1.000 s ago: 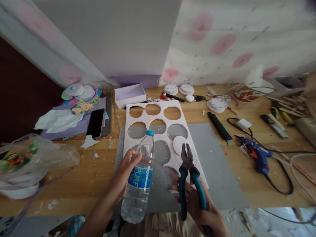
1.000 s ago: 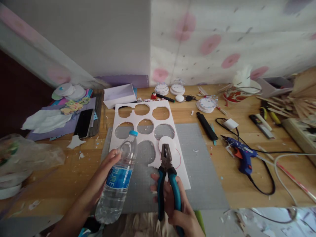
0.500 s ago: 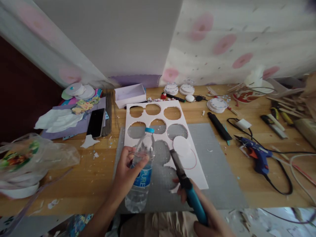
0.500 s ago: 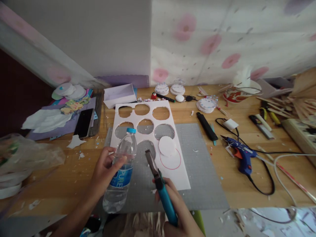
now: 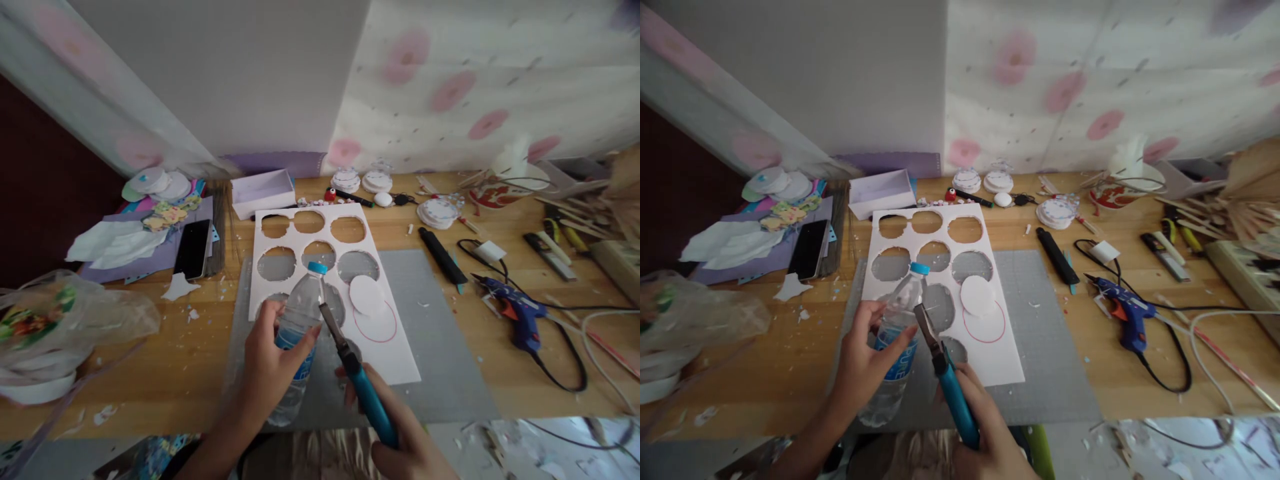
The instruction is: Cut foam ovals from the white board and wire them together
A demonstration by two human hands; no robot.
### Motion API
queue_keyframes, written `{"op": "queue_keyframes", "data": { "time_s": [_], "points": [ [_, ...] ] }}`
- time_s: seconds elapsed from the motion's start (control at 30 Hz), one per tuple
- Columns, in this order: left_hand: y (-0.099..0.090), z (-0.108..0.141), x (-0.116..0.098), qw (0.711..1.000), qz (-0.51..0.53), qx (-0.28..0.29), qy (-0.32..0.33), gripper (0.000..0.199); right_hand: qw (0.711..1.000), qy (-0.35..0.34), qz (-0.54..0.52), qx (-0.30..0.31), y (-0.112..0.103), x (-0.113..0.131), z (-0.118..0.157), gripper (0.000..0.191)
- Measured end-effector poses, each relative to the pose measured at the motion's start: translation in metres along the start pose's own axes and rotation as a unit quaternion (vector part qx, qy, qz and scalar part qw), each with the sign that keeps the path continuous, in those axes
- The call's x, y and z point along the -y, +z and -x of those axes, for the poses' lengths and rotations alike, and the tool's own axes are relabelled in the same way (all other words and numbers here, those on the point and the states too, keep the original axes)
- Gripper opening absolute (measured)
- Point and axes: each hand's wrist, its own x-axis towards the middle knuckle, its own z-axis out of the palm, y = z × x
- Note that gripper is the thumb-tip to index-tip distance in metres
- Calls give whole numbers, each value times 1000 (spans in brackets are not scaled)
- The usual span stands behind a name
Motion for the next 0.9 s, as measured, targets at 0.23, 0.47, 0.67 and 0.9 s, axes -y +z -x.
{"op": "queue_keyframes", "data": {
  "time_s": [0.23,0.47,0.67,0.9],
  "points": [
    [1,-1,-3,1000,22,-6,-10,38,1000,14,-22,4,5,27,-9,52],
    [2,-5,2,998,41,2,-41,41,999,-26,3,30,10,39,-17,45],
    [2,-11,6,992,96,31,-82,47,996,-69,-53,11,17,23,-26,54],
    [0,-15,13,976,179,60,-110,48,997,-61,-44,-2,18,14,-29,81]
  ]
}}
